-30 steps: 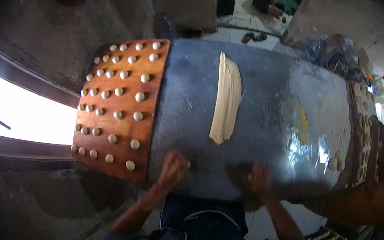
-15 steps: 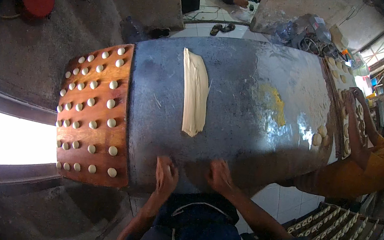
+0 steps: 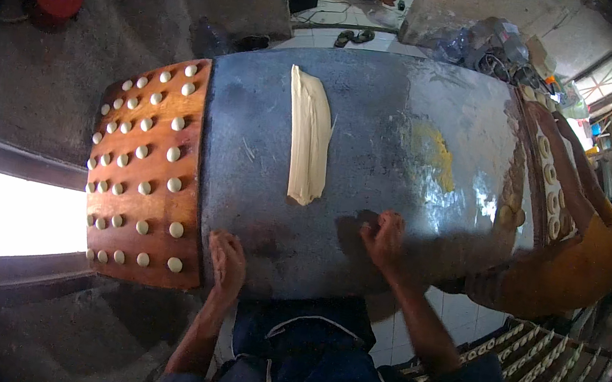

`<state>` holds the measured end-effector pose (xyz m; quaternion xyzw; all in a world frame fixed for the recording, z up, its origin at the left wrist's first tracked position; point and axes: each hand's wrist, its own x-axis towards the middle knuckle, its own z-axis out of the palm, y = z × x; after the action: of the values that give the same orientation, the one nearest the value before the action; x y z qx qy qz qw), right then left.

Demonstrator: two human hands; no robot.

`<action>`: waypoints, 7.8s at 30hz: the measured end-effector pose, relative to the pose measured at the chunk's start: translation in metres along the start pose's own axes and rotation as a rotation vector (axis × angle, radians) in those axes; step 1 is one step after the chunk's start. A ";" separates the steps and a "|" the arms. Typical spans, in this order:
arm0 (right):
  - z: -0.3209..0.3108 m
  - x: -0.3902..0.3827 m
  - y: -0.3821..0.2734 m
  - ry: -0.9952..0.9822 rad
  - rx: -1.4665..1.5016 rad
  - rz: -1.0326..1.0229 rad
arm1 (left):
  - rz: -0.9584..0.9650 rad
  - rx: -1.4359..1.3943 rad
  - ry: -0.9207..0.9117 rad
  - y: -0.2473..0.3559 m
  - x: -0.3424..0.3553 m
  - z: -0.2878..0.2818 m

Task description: The person tears small pieces from a long strip of dough, rolls them into balls, and places them on a wooden board. Later, the person shapes the dough balls into rings and places them on a floured tray. Another person works alongside, also shaping dough.

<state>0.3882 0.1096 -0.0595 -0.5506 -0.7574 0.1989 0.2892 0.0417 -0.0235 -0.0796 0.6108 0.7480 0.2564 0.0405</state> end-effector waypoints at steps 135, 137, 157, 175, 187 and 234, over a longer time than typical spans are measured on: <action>0.169 -0.462 -0.786 -2.097 0.664 -1.170 | -0.424 -0.166 2.522 0.129 -0.451 -0.248; 0.175 -0.487 -0.782 -2.112 0.637 -1.177 | -0.467 -0.111 2.504 0.122 -0.464 -0.251; 0.225 -0.580 -0.708 -2.080 0.879 -1.330 | -1.387 0.000 1.508 -0.056 -0.647 -0.374; 0.119 -0.072 -0.230 -0.140 -0.008 -0.212 | -0.754 -0.712 0.136 -0.079 -0.282 -0.214; 0.132 -0.015 -0.254 -0.441 0.309 -0.501 | -0.559 -0.511 -0.052 0.039 -0.219 -0.159; -0.032 0.020 -0.112 -0.704 0.824 -0.121 | -1.200 -1.814 -0.563 0.154 0.128 0.037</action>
<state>0.3237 0.0929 0.0384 -0.2472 -0.6982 0.6346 0.2207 0.1608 0.1273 -0.0122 -0.0675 0.4221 0.4979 0.7546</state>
